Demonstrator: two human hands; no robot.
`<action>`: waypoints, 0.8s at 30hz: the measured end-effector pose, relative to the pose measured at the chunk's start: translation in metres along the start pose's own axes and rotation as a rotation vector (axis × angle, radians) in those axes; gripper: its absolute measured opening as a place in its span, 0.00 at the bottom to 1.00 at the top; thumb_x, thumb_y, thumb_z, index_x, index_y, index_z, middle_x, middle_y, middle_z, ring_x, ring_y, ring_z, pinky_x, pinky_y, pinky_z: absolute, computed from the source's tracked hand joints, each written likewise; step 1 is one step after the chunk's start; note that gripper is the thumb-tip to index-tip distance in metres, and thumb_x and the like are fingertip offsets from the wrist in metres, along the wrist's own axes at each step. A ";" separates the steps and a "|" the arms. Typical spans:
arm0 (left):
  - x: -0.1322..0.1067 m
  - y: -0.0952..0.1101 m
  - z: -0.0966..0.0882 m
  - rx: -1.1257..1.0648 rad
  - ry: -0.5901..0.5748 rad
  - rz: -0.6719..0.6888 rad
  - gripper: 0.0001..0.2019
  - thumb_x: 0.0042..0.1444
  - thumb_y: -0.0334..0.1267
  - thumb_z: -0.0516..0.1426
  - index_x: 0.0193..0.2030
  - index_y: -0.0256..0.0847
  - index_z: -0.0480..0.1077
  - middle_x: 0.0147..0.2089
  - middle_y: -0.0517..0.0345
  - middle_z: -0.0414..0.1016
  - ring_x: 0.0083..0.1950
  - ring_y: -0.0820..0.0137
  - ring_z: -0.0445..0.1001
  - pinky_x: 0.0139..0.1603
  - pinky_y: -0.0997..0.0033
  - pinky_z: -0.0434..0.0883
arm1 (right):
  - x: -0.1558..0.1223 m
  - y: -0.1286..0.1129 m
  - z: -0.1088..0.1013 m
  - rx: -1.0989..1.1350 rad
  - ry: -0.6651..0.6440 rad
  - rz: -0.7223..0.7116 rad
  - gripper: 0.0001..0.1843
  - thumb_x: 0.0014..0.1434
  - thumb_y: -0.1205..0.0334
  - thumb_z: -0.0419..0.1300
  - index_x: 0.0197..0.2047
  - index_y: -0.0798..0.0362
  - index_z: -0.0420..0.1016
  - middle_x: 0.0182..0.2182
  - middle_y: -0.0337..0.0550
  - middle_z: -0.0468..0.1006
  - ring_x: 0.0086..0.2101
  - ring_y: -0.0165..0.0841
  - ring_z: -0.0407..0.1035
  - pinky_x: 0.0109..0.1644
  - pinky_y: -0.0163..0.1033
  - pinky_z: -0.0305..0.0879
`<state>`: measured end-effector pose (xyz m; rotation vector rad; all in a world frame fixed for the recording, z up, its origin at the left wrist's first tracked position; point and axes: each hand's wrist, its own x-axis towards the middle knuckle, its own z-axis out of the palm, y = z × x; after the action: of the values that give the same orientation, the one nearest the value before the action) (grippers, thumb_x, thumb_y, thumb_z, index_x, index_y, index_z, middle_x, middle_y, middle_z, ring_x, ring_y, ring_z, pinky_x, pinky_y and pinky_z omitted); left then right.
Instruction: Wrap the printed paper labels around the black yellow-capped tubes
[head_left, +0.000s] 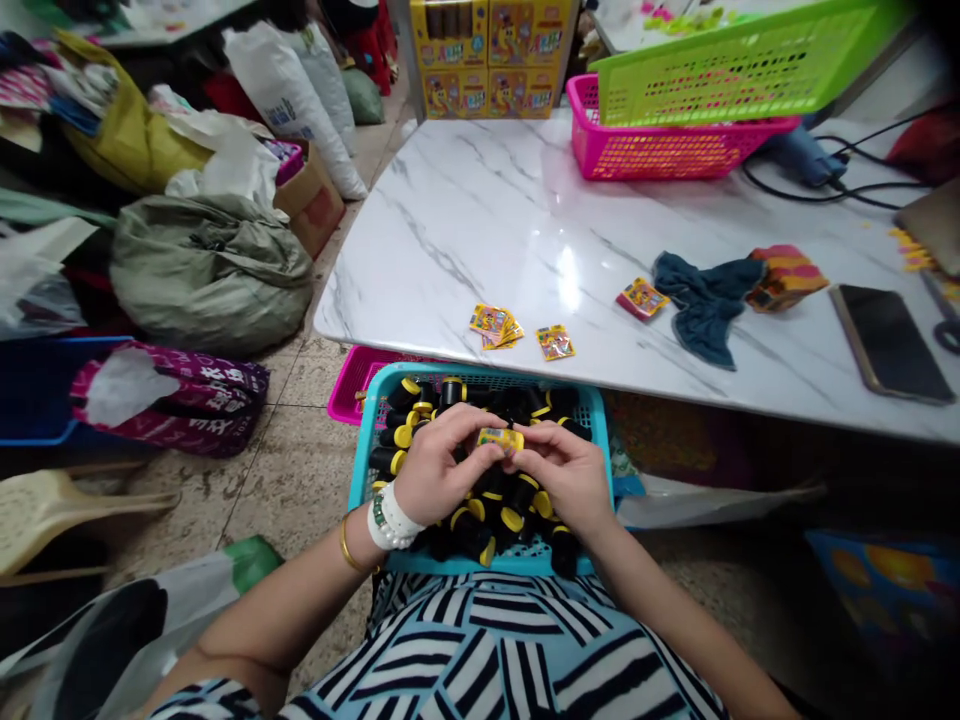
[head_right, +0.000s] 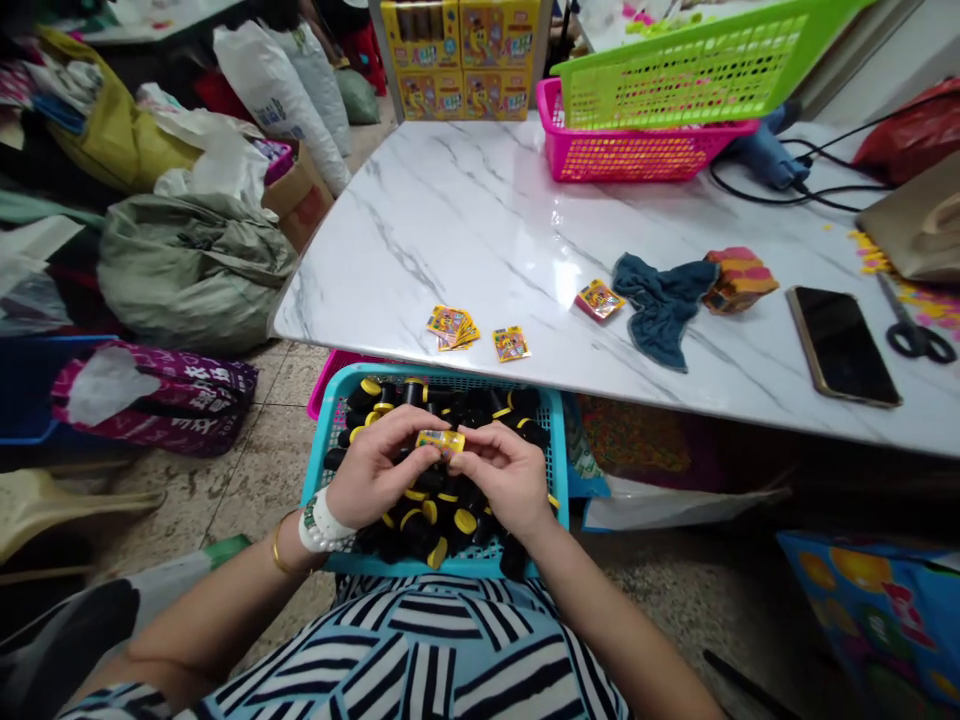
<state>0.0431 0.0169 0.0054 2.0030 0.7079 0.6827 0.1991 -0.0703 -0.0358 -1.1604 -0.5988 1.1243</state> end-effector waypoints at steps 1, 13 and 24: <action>0.000 0.000 -0.001 0.034 0.000 0.062 0.10 0.62 0.36 0.58 0.48 0.37 0.75 0.45 0.47 0.77 0.46 0.65 0.75 0.48 0.63 0.72 | 0.000 0.003 0.001 0.054 -0.006 0.069 0.14 0.45 0.59 0.75 0.37 0.51 0.84 0.29 0.40 0.82 0.26 0.32 0.77 0.34 0.40 0.79; 0.002 -0.017 0.015 -0.372 -0.115 -0.513 0.19 0.61 0.55 0.55 0.41 0.38 0.69 0.23 0.64 0.67 0.17 0.79 0.61 0.15 0.80 0.58 | 0.008 0.012 -0.019 0.182 -0.252 0.244 0.19 0.53 0.57 0.71 0.48 0.51 0.81 0.35 0.41 0.83 0.30 0.30 0.79 0.36 0.36 0.81; -0.013 -0.010 0.022 -0.749 -0.155 -0.681 0.21 0.57 0.58 0.59 0.34 0.40 0.63 0.15 0.69 0.64 0.11 0.83 0.50 0.10 0.84 0.46 | -0.005 0.019 -0.014 0.329 -0.307 0.074 0.06 0.52 0.63 0.72 0.35 0.47 0.80 0.37 0.34 0.70 0.23 0.27 0.77 0.23 0.34 0.78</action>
<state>0.0474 0.0008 -0.0161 1.0211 0.8204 0.2990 0.2016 -0.0803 -0.0576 -0.7375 -0.5801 1.4190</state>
